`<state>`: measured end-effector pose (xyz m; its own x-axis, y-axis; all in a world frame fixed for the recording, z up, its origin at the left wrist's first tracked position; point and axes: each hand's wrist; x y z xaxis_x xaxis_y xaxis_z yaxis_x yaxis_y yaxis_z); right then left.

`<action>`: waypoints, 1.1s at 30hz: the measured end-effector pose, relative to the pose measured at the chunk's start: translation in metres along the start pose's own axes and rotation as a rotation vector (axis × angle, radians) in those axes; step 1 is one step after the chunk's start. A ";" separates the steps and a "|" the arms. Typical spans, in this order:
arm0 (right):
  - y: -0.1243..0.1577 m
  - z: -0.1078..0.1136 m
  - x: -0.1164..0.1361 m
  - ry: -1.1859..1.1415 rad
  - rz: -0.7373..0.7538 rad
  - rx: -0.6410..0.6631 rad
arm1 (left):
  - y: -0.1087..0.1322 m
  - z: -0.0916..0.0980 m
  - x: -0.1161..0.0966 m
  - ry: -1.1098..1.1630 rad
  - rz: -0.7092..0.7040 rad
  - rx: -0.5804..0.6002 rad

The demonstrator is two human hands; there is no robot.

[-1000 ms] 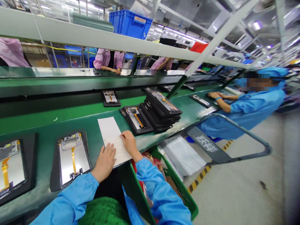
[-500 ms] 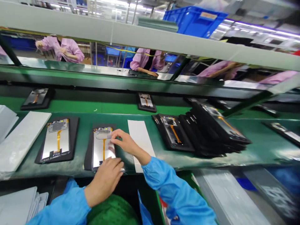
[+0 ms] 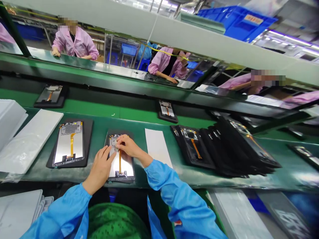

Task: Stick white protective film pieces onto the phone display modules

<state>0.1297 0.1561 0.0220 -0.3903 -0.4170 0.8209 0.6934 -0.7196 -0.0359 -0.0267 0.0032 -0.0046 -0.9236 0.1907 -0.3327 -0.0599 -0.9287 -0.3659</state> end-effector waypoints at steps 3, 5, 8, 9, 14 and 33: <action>-0.001 -0.002 -0.001 0.031 -0.001 -0.006 | -0.004 -0.001 -0.001 -0.034 0.007 0.015; -0.002 -0.003 -0.002 0.047 0.006 -0.011 | -0.006 -0.002 -0.002 -0.062 0.015 0.025; -0.001 -0.004 -0.002 0.065 0.004 -0.020 | -0.009 -0.003 -0.003 -0.090 0.031 0.034; -0.001 -0.005 -0.002 0.070 0.000 -0.028 | -0.010 -0.004 -0.004 -0.096 0.037 0.037; 0.001 -0.008 -0.002 0.092 0.008 -0.066 | -0.013 -0.007 -0.007 -0.137 0.048 0.052; 0.010 -0.014 0.008 0.230 0.061 -0.138 | -0.025 -0.001 -0.018 -0.191 0.080 0.048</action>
<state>0.1250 0.1376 0.0204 -0.4881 -0.5656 0.6647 0.6368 -0.7516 -0.1719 -0.0079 0.0234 0.0099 -0.9808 0.0560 -0.1870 0.0031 -0.9535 -0.3014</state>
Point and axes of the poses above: each hand's wrist, its own y-axis away from the middle knuckle, its own z-axis out of the back of the hand, x = y × z, and after that the axes turned 6 degrees about z, right-handed
